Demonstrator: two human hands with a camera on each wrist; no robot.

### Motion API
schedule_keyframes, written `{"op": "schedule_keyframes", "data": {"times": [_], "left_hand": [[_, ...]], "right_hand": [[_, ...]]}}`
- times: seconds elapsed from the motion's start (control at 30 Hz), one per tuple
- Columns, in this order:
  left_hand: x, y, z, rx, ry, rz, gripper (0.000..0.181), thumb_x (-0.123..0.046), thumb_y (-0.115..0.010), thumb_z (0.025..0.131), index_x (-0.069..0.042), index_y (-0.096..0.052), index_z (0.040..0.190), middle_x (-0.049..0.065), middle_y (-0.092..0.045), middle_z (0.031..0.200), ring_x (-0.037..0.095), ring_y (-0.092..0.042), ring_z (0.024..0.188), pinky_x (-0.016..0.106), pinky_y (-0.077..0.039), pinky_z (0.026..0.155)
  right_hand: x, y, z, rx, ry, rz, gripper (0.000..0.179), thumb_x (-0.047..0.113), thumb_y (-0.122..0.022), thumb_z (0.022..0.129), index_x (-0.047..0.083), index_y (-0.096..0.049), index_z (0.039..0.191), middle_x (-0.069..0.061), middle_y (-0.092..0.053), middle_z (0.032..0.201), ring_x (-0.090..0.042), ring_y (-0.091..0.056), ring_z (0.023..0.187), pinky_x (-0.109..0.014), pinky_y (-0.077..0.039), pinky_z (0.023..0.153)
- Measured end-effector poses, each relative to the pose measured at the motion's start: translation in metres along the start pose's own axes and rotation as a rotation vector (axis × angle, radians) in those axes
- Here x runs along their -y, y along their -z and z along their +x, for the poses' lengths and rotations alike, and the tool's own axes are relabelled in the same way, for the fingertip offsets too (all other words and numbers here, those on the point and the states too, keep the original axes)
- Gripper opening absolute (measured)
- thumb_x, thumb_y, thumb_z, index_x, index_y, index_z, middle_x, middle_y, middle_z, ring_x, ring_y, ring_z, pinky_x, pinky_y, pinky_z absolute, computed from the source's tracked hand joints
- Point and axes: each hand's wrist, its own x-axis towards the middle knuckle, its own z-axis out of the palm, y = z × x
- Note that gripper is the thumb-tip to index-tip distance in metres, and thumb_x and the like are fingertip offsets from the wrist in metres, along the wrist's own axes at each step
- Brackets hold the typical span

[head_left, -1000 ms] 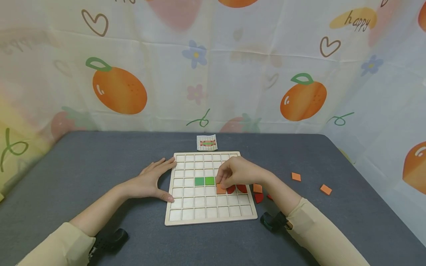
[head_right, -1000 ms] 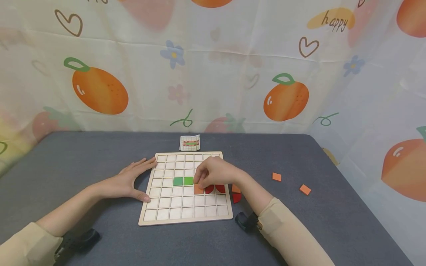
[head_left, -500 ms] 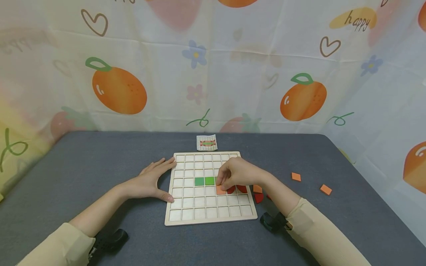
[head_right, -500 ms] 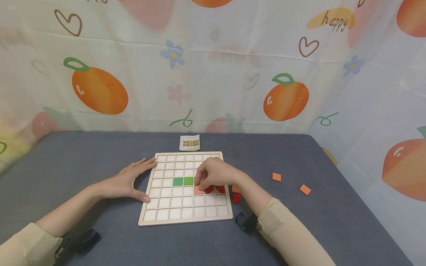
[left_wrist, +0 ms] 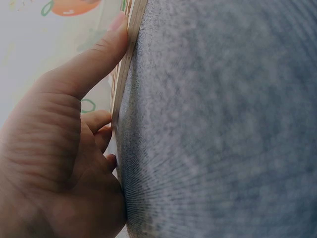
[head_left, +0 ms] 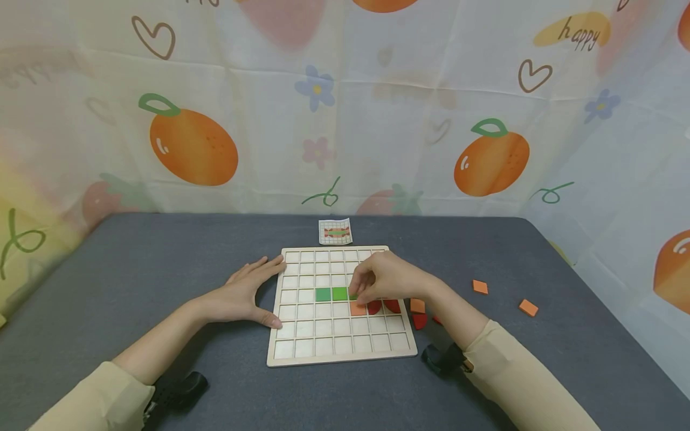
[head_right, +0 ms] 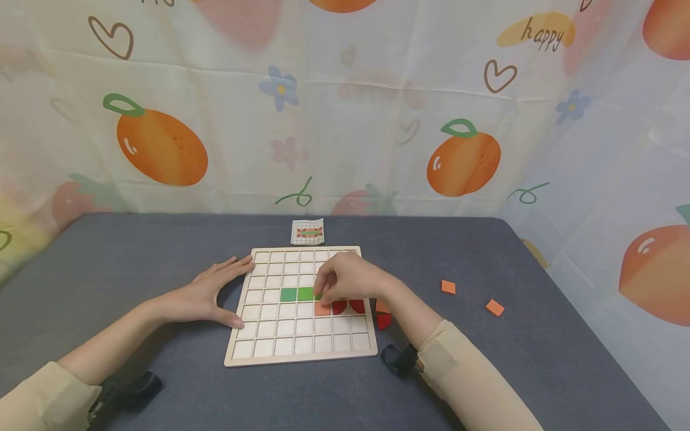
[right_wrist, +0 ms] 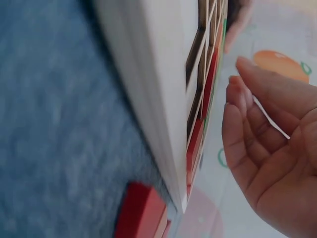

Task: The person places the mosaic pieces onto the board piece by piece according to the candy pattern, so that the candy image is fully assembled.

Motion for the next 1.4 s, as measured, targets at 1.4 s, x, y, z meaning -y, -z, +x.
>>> {"op": "schedule_keyframes", "data": {"times": [1.4], "left_hand": [[0.001, 0.0, 0.0, 0.007, 0.001, -0.007, 0.115, -0.053, -0.085, 0.068, -0.008, -0.027, 0.157, 0.012, -0.015, 0.168, 0.045, -0.005, 0.154, 0.069, -0.002, 0.118]], "right_hand": [[-0.085, 0.065, -0.09, -0.011, -0.262, 0.064, 0.032, 0.019, -0.077, 0.085, 0.004, -0.071, 0.112, -0.011, -0.074, 0.106, -0.015, -0.07, 0.092, -0.028, -0.057, 0.081]]}}
